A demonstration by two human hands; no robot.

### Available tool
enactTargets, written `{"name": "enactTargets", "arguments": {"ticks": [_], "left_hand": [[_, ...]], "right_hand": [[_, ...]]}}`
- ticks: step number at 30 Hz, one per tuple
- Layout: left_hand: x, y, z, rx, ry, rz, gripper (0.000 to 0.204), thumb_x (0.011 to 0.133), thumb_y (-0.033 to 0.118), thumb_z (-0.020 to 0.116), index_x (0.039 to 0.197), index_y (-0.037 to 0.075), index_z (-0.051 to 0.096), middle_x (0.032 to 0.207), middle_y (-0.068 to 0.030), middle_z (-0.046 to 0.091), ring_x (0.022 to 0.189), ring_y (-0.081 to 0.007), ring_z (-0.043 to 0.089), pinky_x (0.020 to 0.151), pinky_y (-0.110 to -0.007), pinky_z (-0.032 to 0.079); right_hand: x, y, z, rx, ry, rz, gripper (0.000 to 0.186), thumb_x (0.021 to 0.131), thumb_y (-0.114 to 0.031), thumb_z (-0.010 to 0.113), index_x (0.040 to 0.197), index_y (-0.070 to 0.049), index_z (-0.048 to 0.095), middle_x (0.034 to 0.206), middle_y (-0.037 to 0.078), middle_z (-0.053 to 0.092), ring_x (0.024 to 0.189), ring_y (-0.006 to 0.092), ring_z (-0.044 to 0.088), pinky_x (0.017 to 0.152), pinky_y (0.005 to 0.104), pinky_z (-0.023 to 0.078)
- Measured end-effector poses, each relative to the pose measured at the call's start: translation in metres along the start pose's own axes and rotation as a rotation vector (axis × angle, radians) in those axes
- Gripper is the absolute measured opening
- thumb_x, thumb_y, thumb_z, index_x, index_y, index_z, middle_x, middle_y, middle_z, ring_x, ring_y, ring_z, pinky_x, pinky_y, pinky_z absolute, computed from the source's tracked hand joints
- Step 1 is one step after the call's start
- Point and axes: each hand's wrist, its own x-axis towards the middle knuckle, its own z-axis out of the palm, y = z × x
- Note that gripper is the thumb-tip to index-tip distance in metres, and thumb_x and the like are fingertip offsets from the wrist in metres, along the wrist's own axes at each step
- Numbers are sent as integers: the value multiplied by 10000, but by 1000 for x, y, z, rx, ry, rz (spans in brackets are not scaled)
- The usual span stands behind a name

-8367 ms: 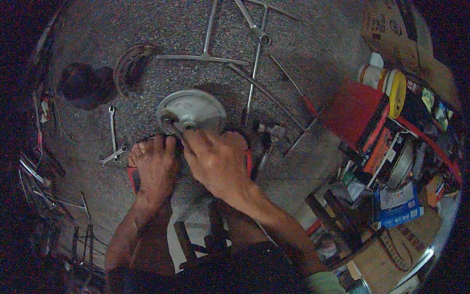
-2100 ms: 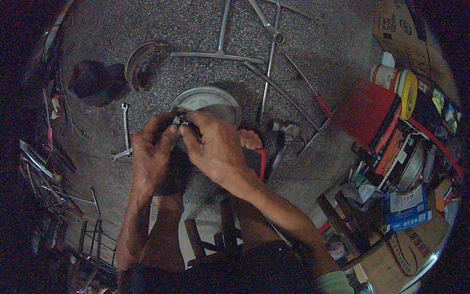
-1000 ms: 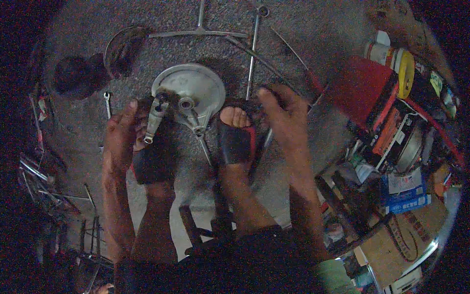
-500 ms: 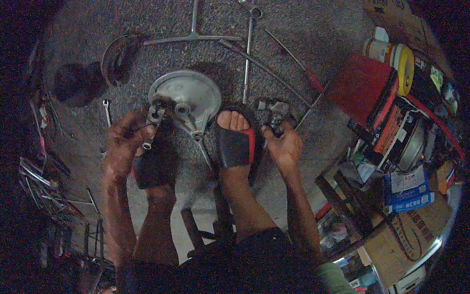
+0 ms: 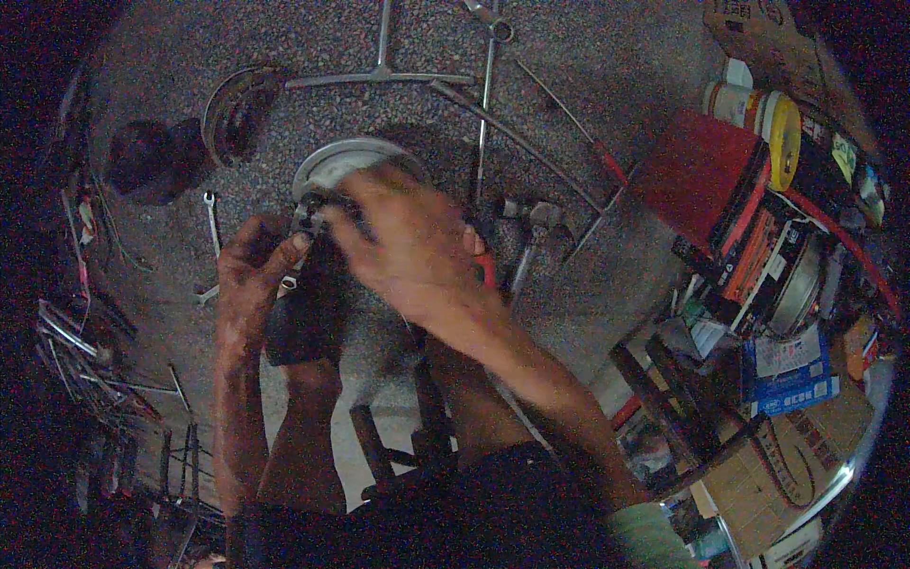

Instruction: The person is repairing a mechanical assembly, likely a brake drum or hub, using a wrench and a hammer. They tighten bolts on the component, strike it with a hammer to adjust parts, and repeatedly inspect the assembly by turning it over in their hands.

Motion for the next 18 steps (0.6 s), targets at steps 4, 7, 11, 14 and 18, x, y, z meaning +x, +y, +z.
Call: {"name": "enactTargets", "arguments": {"ticks": [4, 7, 11, 14, 18], "left_hand": [[2, -3, 4, -74, -20, 58, 176, 862, 134, 743, 951, 4, 664, 840, -5, 659, 776, -80, 564, 713, -237, 452], [1, -9, 5, -29, 1, 99, 172, 873, 129, 731, 967, 0, 667, 845, -6, 660, 779, -81, 569, 717, -239, 456], [-3, -16, 8, -75, 43, 127, 165, 882, 124, 718, 977, -2, 670, 853, -9, 665, 792, -81, 584, 730, -245, 467], [-6, -13, 9, -167, 22, 27, 169, 884, 124, 713, 992, -2, 677, 868, -16, 676, 807, -85, 596, 748, -243, 475], [-3, -11, 2, -78, 22, 61, 181, 887, 120, 706, 1020, -1, 688, 899, -27, 690, 832, -92, 606, 783, -248, 478]], "right_hand": [[11, -9, 21, -76, -67, -82, 224, 853, -179, 682, 1001, -12, 660, 952, 180, 662, 898, 342, 656, 755, 431, 519], [8, 3, 22, 5, -24, -99, 227, 829, -126, 730, 1015, -4, 685, 932, 145, 682, 813, 258, 679, 681, 345, 524], [14, 17, 19, 210, -140, -20, 191, 810, -59, 737, 987, 2, 697, 902, 103, 683, 789, 163, 653, 663, 299, 507], [16, 17, 16, 263, -202, 71, 217, 790, -144, 729, 975, -30, 715, 928, 138, 694, 856, 276, 667, 748, 370, 519], [12, 20, 20, 318, -178, 40, 167, 819, -24, 726, 977, 25, 702, 868, 64, 673, 779, 92, 618, 659, 254, 491]]}}
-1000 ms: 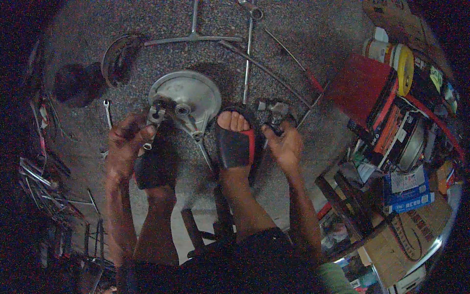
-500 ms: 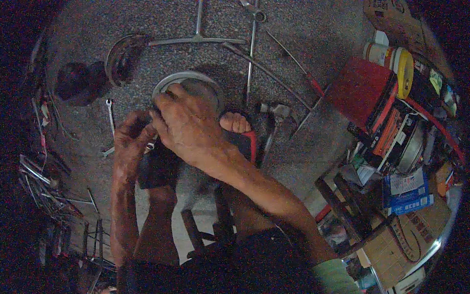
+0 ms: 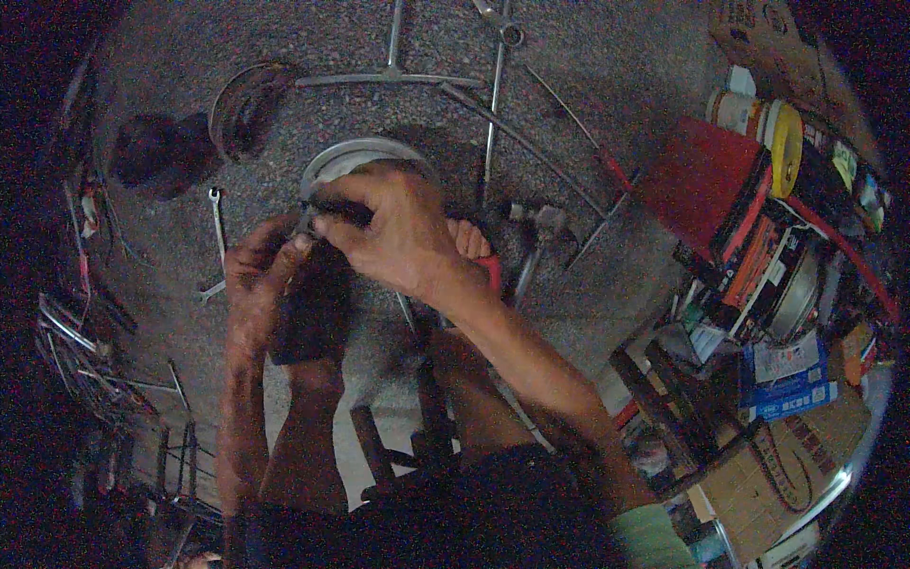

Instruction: The person is repairing a mechanical assembly, likely a brake drum or hub, using a wrench and a hammer. They tighten bolts on the component, strike it with a hammer to adjust parts, and repeatedly inspect the assembly by turning it over in their hands.

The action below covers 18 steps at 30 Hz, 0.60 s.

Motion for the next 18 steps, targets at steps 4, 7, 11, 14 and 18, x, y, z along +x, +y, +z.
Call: {"name": "enactTargets", "arguments": {"ticks": [4, 7, 11, 14, 18], "left_hand": [[1, 0, 1, 27, -25, 41, 178, 887, 113, 700, 1023, 0, 695, 904, -31, 695, 849, -95, 610, 802, -255, 477], [-2, 3, 6, 75, 8, 61, 174, 886, 113, 699, 1018, -2, 697, 896, -29, 696, 851, -92, 606, 800, -254, 474], [-5, 5, 6, 54, 31, 29, 182, 889, 125, 700, 1013, -9, 699, 892, -29, 697, 840, -84, 597, 782, -247, 472], [-4, 9, 7, 74, 53, 18, 199, 893, 140, 703, 1013, -18, 697, 890, -30, 696, 824, -79, 593, 764, -240, 471], [-2, 14, 6, 93, 36, 34, 223, 901, 159, 701, 1024, -26, 692, 884, -42, 701, 827, -81, 600, 758, -242, 476]], "right_hand": [[-3, -1, -2, 16, 18, -24, 176, 820, -32, 726, 987, 20, 704, 866, 64, 673, 777, 99, 622, 671, 259, 497], [-3, -1, -3, 4, 21, -33, 173, 818, -41, 724, 982, 12, 704, 876, 79, 680, 787, 131, 640, 691, 277, 508], [-3, -2, -1, -83, 32, -79, 176, 819, -74, 721, 975, 4, 697, 890, 107, 686, 815, 189, 665, 720, 311, 518], [-4, -5, 2, -155, 61, -89, 192, 824, -102, 718, 984, 1, 690, 896, 122, 688, 831, 214, 676, 735, 326, 522], [-3, -8, 3, -243, 101, -126, 209, 829, -122, 715, 997, -4, 678, 902, 138, 689, 834, 250, 680, 731, 341, 525]]}}
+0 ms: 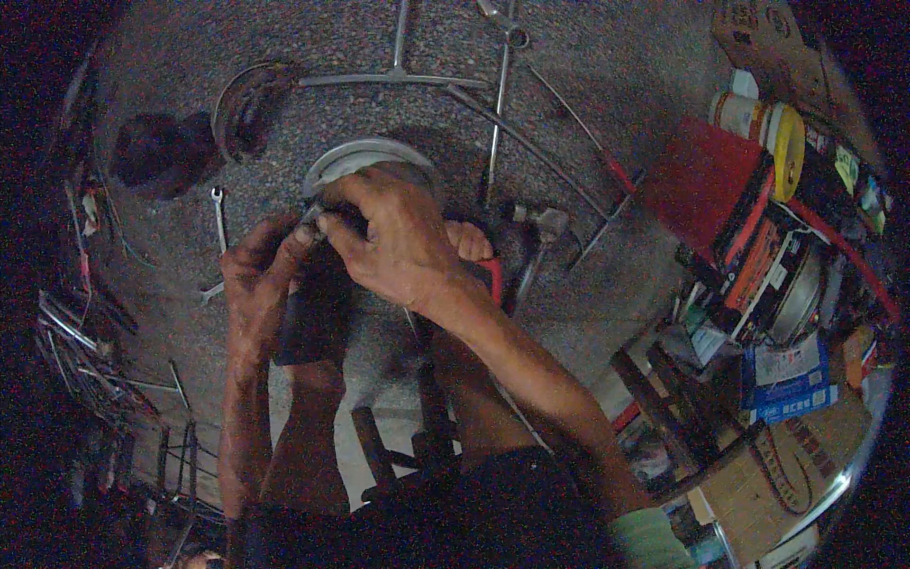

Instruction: The person is repairing a mechanical assembly, likely a brake drum or hub, using a wrench and a hammer. They tighten bolts on the component, strike it with a hammer to adjust parts, and repeatedly inspect the assembly by turning it over in their hands.

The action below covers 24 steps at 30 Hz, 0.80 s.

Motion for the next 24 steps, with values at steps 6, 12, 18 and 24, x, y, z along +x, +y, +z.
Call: {"name": "enactTargets", "arguments": {"ticks": [6, 12, 18, 24], "left_hand": [[3, -2, -3, 38, -44, 43, 205, 915, 121, 668, 1056, -28, 687, 912, -62, 716, 859, -100, 617, 788, -256, 488], [6, -4, -5, 61, -71, 118, 211, 914, 87, 652, 1091, -24, 681, 949, -85, 725, 897, -114, 631, 835, -274, 493], [5, -2, -3, 132, -49, 59, 225, 917, 89, 650, 1111, -20, 681, 968, -92, 729, 907, -114, 633, 841, -273, 492], [9, -2, -4, 52, -79, 15, 230, 917, 104, 654, 1106, -25, 681, 974, -78, 725, 917, -114, 629, 850, -275, 488]], "right_hand": [[1, -6, -4, -33, -28, 20, 209, 847, -129, 692, 1012, -4, 665, 892, 160, 674, 804, 304, 669, 686, 367, 523], [2, -17, -3, -56, -96, 69, 212, 860, -153, 629, 989, 16, 619, 953, 240, 640, 901, 433, 615, 790, 517, 481], [0, -14, 2, 10, -66, 163, 217, 859, -157, 621, 974, 27, 619, 944, 246, 639, 883, 436, 614, 791, 514, 478], [2, -14, 3, -14, -45, 165, 209, 848, -155, 631, 963, 19, 635, 928, 237, 645, 894, 429, 618, 793, 508, 479]]}}
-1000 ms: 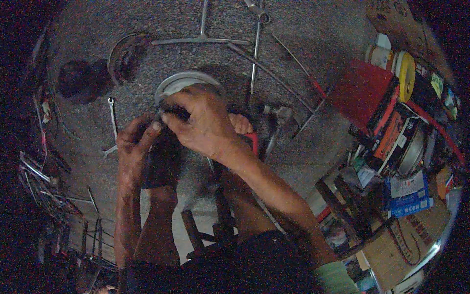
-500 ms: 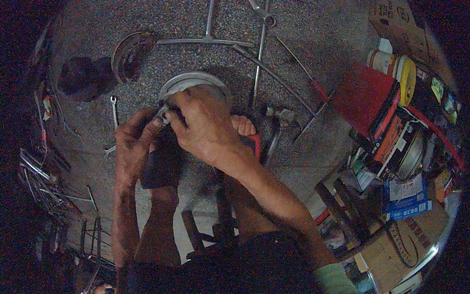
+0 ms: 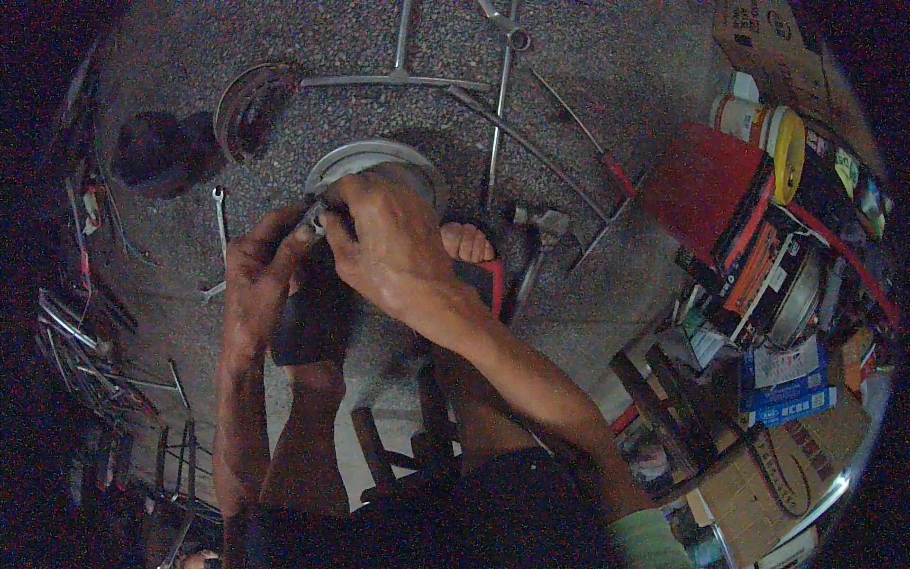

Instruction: The person is repairing a mechanical assembly, likely a brake drum or hub, using a wrench and a hammer. They tighten bolts on the component, strike it with a hammer to adjust parts, and repeatedly inspect the assembly by turning it over in their hands.

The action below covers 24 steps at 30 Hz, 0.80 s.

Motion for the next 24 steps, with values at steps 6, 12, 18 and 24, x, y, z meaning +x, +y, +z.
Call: {"name": "enactTargets", "arguments": {"ticks": [6, 12, 18, 24], "left_hand": [[2, -13, 0, -54, 28, 18, 246, 908, 140, 673, 1096, -19, 672, 988, -66, 711, 924, -122, 622, 856, -278, 483], [-8, -7, -16, -159, 263, -68, 301, 929, 239, 666, 1095, -12, 652, 983, -70, 687, 906, -143, 620, 850, -297, 483], [-4, -19, -50, -86, 346, 59, 305, 927, 246, 671, 1088, -12, 654, 978, -64, 677, 903, -140, 614, 852, -311, 483], [-9, 13, -11, -151, 169, -168, 265, 880, 162, 692, 1086, -2, 664, 951, -43, 677, 915, -145, 616, 841, -305, 483]], "right_hand": [[-6, 2, -5, 65, 53, 9, 239, 862, -188, 663, 1019, -7, 656, 963, 215, 670, 915, 394, 651, 795, 455, 523], [-43, 19, -54, 341, 303, 395, 239, 889, -148, 695, 1056, 18, 654, 941, 101, 700, 861, 179, 666, 725, 301, 543], [-113, 106, -82, 127, 563, 572, 267, 884, -149, 695, 1076, 23, 629, 932, 100, 692, 825, 151, 642, 718, 308, 524], [-176, 207, -50, -145, 345, 526, 505, 746, -257, 783, 1111, 38, 597, 866, 138, 684, 740, 186, 628, 674, 345, 510]]}}
